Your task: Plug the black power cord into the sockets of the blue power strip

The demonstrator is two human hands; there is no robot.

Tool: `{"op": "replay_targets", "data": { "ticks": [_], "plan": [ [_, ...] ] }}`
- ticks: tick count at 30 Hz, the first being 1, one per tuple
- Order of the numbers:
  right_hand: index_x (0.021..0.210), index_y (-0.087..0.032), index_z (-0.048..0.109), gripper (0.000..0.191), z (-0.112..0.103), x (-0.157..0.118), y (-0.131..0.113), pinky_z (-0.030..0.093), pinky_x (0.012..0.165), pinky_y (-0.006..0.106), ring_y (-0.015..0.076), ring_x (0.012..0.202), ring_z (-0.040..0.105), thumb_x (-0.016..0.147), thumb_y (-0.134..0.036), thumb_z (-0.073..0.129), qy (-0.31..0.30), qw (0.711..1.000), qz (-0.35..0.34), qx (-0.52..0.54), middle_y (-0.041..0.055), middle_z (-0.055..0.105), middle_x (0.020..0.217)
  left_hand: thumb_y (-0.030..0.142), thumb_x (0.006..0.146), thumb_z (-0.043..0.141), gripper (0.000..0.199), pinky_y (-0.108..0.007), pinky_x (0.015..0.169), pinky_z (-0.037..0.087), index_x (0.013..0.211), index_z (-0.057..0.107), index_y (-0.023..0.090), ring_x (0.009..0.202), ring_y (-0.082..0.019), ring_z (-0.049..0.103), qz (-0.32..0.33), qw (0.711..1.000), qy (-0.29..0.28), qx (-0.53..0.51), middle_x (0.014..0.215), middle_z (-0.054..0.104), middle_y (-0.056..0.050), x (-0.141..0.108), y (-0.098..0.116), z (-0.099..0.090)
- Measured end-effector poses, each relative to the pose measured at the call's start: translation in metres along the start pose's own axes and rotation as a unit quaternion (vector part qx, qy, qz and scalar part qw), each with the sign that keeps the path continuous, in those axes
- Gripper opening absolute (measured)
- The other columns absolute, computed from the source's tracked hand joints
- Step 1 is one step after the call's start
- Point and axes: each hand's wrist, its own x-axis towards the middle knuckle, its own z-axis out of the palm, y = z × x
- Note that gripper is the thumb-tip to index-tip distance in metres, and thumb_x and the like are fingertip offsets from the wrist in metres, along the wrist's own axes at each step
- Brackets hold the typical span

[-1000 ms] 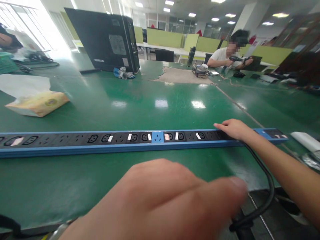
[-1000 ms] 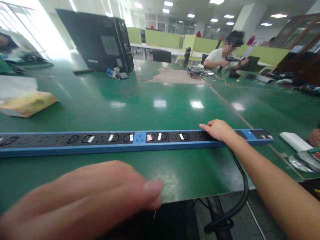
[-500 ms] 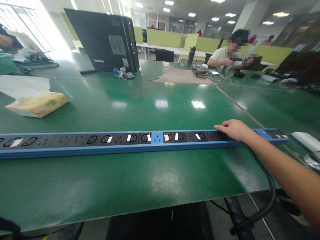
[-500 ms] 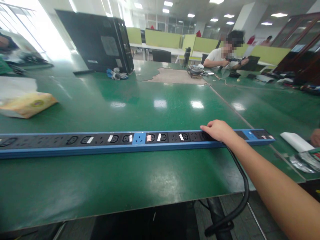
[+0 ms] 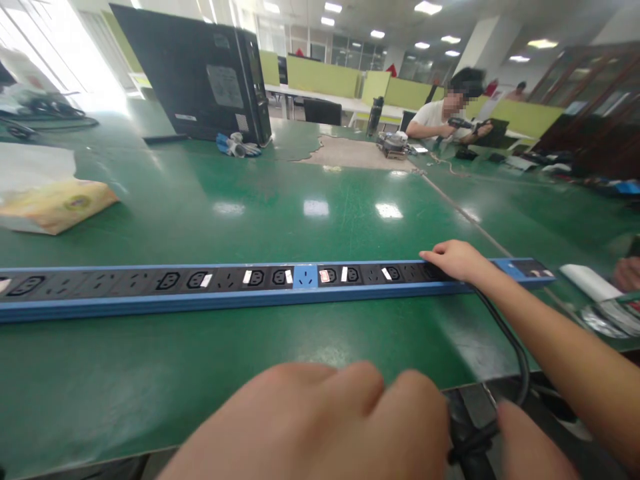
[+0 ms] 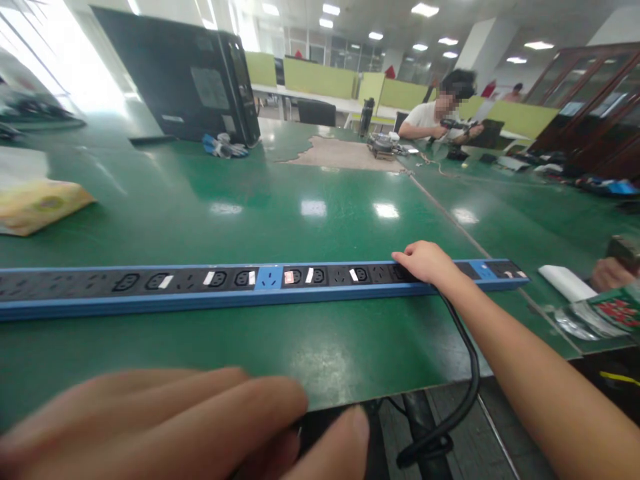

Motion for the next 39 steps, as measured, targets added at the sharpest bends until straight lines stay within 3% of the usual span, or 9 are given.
{"op": "replay_targets", "data": {
  "ticks": [3, 5, 9, 13, 20, 27, 32, 35, 39],
  "plan": [
    [0.069, -0.019, 0.072, 0.046, -0.001, -0.001, -0.002, 0.041, 0.058, 0.028, 0.0208, 0.068, 0.063, 0.083, -0.054, 0.045, -0.001, 1.000, 0.007, -0.002, 0.0083, 0.071, 0.076, 0.028, 0.087, 0.043, 0.039, -0.036, 0.060, 0.051, 0.120, 0.058, 0.041, 0.065, -0.019, 0.061, 0.014, 0.995, -0.078, 0.067, 0.078, 0.068, 0.000, 0.034, -0.015, 0.014],
    [0.067, -0.019, 0.070, 0.045, -0.003, -0.002, -0.003, 0.041, 0.059, 0.028, 0.0207, 0.068, 0.063, 0.081, -0.055, 0.046, -0.004, 1.000, 0.013, 0.002, 0.0077, 0.071, 0.074, 0.028, 0.089, 0.048, 0.031, -0.037, 0.078, 0.051, 0.118, 0.059, 0.029, 0.089, -0.022, 0.062, 0.024, 0.987, -0.079, 0.137, 0.097, 0.068, -0.004, 0.053, -0.039, 0.028],
    [0.067, -0.020, 0.069, 0.045, -0.003, -0.006, -0.004, 0.041, 0.062, 0.028, 0.0209, 0.071, 0.062, 0.080, -0.056, 0.045, 0.003, 1.000, 0.015, 0.021, 0.0069, 0.071, 0.074, 0.041, 0.086, 0.059, 0.053, -0.042, 0.100, 0.040, 0.134, 0.048, 0.020, 0.120, -0.027, 0.049, -0.028, 0.979, -0.039, 0.197, 0.129, 0.057, -0.009, 0.068, -0.098, 0.056],
    [0.065, -0.020, 0.068, 0.045, -0.002, -0.007, -0.004, 0.040, 0.062, 0.029, 0.0214, 0.070, 0.061, 0.080, -0.055, 0.044, 0.014, 0.999, 0.020, 0.030, 0.0075, 0.070, 0.073, 0.057, 0.084, 0.056, 0.069, -0.041, 0.098, 0.040, 0.139, 0.042, 0.018, 0.119, -0.028, 0.050, -0.061, 0.970, -0.053, 0.231, 0.130, 0.056, -0.012, 0.066, -0.127, 0.072],
    [0.084, -0.022, 0.068, 0.042, -0.004, -0.035, -0.007, 0.042, 0.066, 0.031, 0.0246, 0.085, 0.064, 0.084, -0.054, 0.041, 0.155, 0.983, 0.100, 0.026, 0.0068, 0.072, 0.090, 0.066, 0.085, 0.048, 0.070, -0.040, 0.087, 0.042, 0.138, 0.044, 0.020, 0.104, -0.027, 0.057, -0.089, 0.956, -0.045, 0.276, 0.114, 0.062, -0.010, 0.065, -0.124, 0.080],
    [0.102, -0.022, 0.071, 0.051, -0.009, -0.073, -0.002, 0.042, 0.066, 0.035, 0.0292, 0.082, 0.065, 0.089, -0.055, 0.035, 0.106, 0.989, 0.100, -0.038, 0.0119, 0.072, 0.089, 0.065, 0.086, 0.047, 0.074, -0.041, 0.085, 0.041, 0.143, 0.038, 0.019, 0.104, -0.029, 0.055, -0.089, 0.953, -0.043, 0.285, 0.117, 0.061, -0.011, 0.065, -0.124, 0.082],
    [0.110, -0.022, 0.069, 0.045, -0.049, -0.075, 0.040, 0.041, 0.070, 0.029, 0.0231, 0.088, 0.064, 0.089, -0.050, 0.042, 0.278, 0.950, 0.134, 0.045, 0.0081, 0.072, 0.097, 0.065, 0.086, 0.046, 0.074, -0.040, 0.085, 0.039, 0.143, 0.038, 0.020, 0.105, -0.029, 0.055, -0.086, 0.955, -0.040, 0.281, 0.117, 0.061, -0.011, 0.065, -0.125, 0.082],
    [0.106, -0.022, 0.070, 0.040, -0.059, -0.073, 0.068, 0.040, 0.069, 0.029, 0.0226, 0.084, 0.062, 0.085, -0.051, 0.050, 0.206, 0.966, 0.153, 0.032, 0.0077, 0.071, 0.093, 0.065, 0.086, 0.046, 0.073, -0.040, 0.086, 0.039, 0.143, 0.038, 0.019, 0.105, -0.028, 0.055, -0.085, 0.956, -0.039, 0.279, 0.118, 0.061, -0.011, 0.064, -0.125, 0.082],
    [0.101, -0.016, 0.068, 0.041, -0.040, -0.064, 0.098, 0.039, 0.071, 0.031, 0.0254, 0.083, 0.060, 0.084, -0.050, 0.052, 0.083, 0.983, 0.166, -0.003, 0.0133, 0.069, 0.091, 0.066, 0.086, 0.046, 0.074, -0.040, 0.086, 0.039, 0.143, 0.038, 0.019, 0.104, -0.028, 0.055, -0.085, 0.956, -0.035, 0.279, 0.116, 0.061, -0.011, 0.065, -0.125, 0.082]
  ]
}}
